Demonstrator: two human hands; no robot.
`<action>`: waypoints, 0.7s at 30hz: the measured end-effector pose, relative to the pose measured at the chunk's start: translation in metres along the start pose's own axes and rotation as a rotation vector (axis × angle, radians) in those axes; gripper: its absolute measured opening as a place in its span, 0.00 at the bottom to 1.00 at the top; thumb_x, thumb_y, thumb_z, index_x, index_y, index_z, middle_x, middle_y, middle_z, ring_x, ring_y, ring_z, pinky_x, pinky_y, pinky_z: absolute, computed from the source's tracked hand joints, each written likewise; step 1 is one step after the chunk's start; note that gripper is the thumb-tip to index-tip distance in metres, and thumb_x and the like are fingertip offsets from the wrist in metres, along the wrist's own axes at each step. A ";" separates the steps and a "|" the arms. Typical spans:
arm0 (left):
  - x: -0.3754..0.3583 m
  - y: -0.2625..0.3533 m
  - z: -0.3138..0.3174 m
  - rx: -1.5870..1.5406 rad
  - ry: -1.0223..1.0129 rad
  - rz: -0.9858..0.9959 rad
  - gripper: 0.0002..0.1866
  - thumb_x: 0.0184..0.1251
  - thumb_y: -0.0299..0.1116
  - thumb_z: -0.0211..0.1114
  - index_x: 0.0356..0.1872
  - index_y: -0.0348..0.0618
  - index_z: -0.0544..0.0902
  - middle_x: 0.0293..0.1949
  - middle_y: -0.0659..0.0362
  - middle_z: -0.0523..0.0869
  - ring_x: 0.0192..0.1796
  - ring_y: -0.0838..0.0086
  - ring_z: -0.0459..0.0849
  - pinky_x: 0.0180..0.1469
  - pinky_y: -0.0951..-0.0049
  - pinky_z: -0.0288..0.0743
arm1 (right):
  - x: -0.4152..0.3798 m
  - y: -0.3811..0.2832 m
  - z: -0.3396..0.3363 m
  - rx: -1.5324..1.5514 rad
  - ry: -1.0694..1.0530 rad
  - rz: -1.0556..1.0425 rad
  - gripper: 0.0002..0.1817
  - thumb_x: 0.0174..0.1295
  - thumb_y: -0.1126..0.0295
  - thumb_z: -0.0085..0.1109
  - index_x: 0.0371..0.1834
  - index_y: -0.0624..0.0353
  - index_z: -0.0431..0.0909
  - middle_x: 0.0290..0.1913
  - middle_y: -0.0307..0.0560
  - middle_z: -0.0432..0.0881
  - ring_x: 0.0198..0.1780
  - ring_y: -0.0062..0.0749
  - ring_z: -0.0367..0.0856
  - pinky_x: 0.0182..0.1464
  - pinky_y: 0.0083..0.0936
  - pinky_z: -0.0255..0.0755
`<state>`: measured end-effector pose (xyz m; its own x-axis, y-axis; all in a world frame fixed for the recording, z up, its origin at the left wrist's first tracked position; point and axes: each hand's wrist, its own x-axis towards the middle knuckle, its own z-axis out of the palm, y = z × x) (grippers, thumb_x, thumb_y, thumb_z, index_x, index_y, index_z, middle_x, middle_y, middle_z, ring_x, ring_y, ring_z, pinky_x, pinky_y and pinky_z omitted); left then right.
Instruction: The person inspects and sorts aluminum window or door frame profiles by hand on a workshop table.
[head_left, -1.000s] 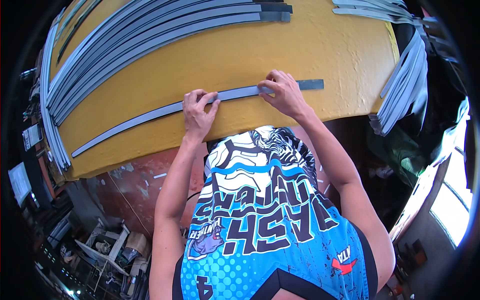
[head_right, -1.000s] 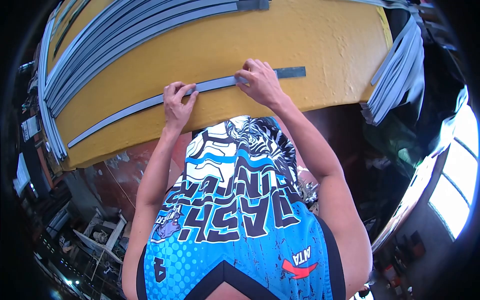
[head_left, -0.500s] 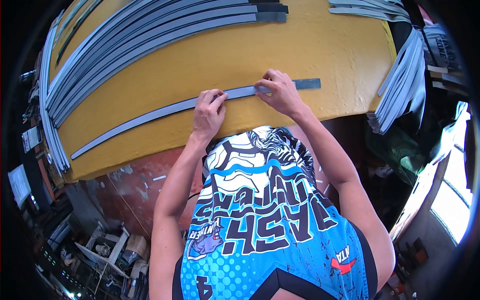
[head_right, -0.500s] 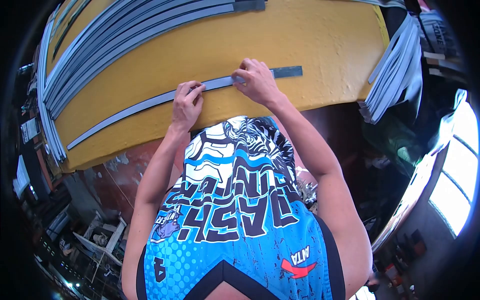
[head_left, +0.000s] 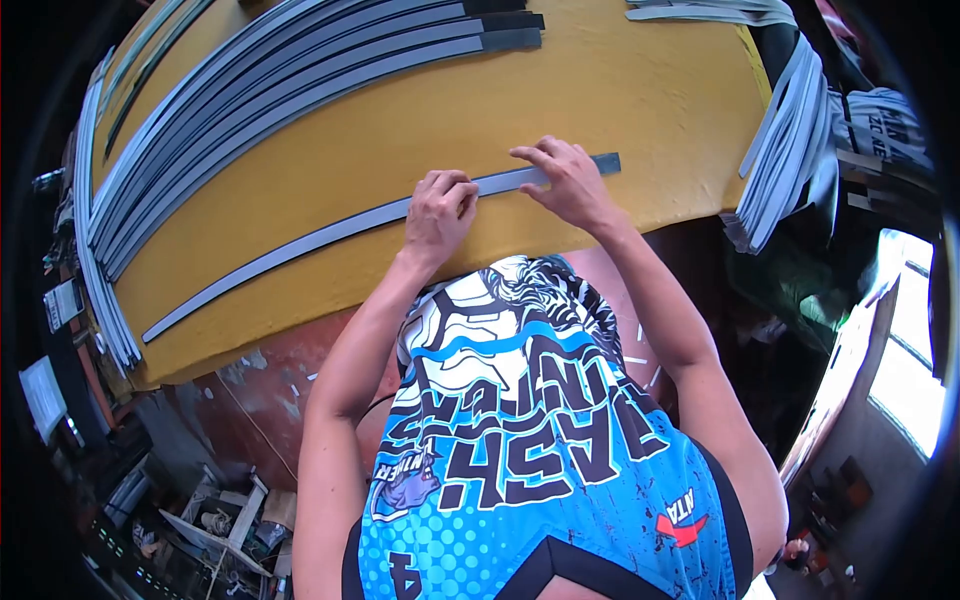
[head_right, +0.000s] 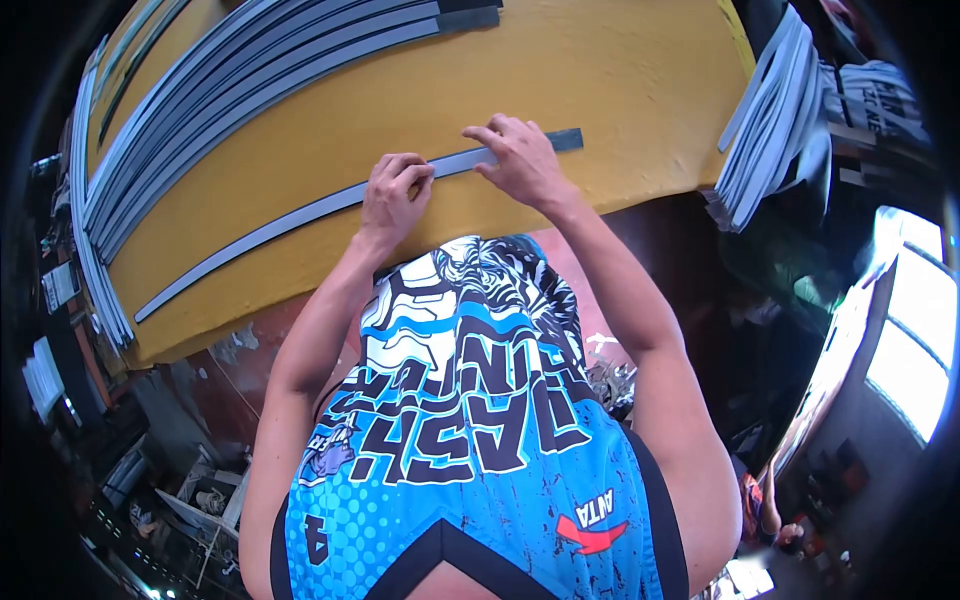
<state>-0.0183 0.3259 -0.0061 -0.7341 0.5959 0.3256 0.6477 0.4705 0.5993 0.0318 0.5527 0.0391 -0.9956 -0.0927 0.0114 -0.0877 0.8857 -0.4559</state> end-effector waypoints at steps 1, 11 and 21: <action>0.003 0.002 -0.003 0.005 -0.033 -0.024 0.06 0.57 0.27 0.72 0.35 0.40 0.87 0.40 0.58 0.86 0.46 0.63 0.83 0.52 0.63 0.76 | -0.003 0.007 -0.003 -0.003 -0.021 0.018 0.23 0.54 0.66 0.73 0.56 0.48 0.82 0.48 0.44 0.80 0.53 0.42 0.79 0.59 0.38 0.71; 0.026 0.010 0.003 -0.008 -0.120 -0.021 0.06 0.57 0.31 0.72 0.34 0.42 0.87 0.40 0.58 0.84 0.46 0.62 0.81 0.52 0.62 0.75 | -0.014 0.027 0.000 0.051 0.042 0.020 0.12 0.54 0.70 0.70 0.41 0.56 0.86 0.45 0.46 0.80 0.51 0.42 0.79 0.56 0.36 0.74; 0.027 0.011 0.006 -0.042 -0.159 -0.040 0.09 0.58 0.31 0.72 0.38 0.41 0.88 0.40 0.55 0.85 0.46 0.61 0.82 0.52 0.62 0.78 | -0.015 0.026 0.001 0.069 0.030 0.042 0.11 0.57 0.70 0.69 0.43 0.59 0.86 0.45 0.49 0.79 0.51 0.43 0.79 0.55 0.36 0.74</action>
<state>-0.0296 0.3508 0.0046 -0.7153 0.6744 0.1831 0.6072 0.4702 0.6404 0.0449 0.5773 0.0262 -0.9990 -0.0420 0.0171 -0.0448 0.8548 -0.5170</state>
